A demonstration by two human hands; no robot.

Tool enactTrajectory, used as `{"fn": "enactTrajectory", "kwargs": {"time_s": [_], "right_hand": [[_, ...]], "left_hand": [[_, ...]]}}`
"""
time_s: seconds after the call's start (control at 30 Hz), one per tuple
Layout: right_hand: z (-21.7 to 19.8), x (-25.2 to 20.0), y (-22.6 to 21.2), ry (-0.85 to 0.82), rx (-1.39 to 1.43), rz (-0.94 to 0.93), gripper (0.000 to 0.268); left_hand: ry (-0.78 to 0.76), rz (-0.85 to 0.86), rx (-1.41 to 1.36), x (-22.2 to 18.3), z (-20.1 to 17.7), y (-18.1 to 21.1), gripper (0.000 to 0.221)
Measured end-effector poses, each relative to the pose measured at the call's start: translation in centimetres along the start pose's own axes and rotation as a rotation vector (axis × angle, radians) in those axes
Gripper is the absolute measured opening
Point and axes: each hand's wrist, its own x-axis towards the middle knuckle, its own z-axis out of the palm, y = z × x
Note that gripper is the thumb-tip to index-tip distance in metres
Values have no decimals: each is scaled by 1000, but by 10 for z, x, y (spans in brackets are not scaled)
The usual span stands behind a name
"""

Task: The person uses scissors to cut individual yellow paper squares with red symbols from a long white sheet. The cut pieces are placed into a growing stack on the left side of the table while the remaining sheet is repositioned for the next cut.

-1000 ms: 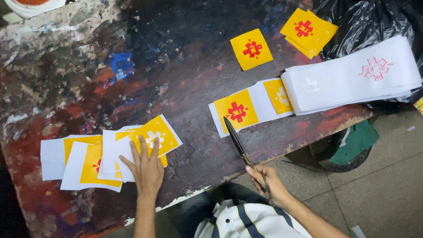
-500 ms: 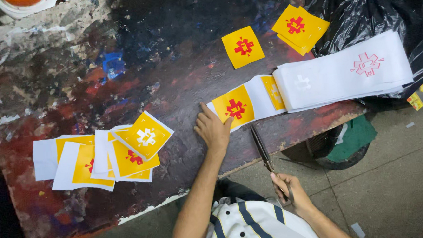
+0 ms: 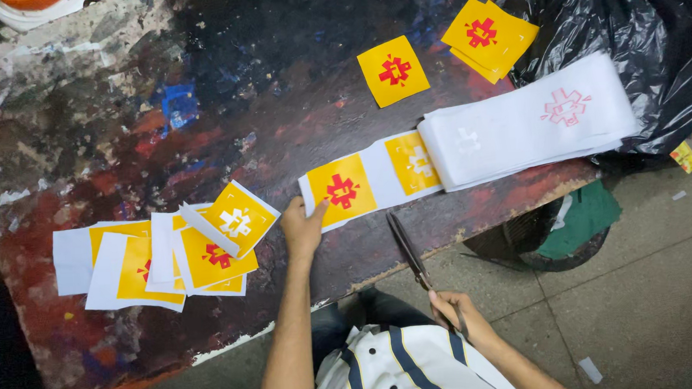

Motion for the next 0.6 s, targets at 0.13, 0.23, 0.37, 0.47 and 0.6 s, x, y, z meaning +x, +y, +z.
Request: {"fn": "enactTrajectory", "kwargs": {"time_s": [0.13, 0.23, 0.37, 0.47, 0.6], "right_hand": [[14, 7, -3, -59, 4, 31, 51], [29, 9, -16, -88, 21, 88, 52], [50, 18, -30, -120, 70, -12, 54], [61, 35, -35, -82, 50, -52, 55], [76, 53, -40, 19, 5, -53, 57]], "left_hand": [[-2, -141, -301, -11, -28, -24, 28], [-4, -170, -458, -18, -35, -30, 33], [14, -177, -505, -22, -36, -31, 42], [35, -122, -524, -25, -34, -31, 46], [65, -48, -517, -28, -31, -29, 49]]}}
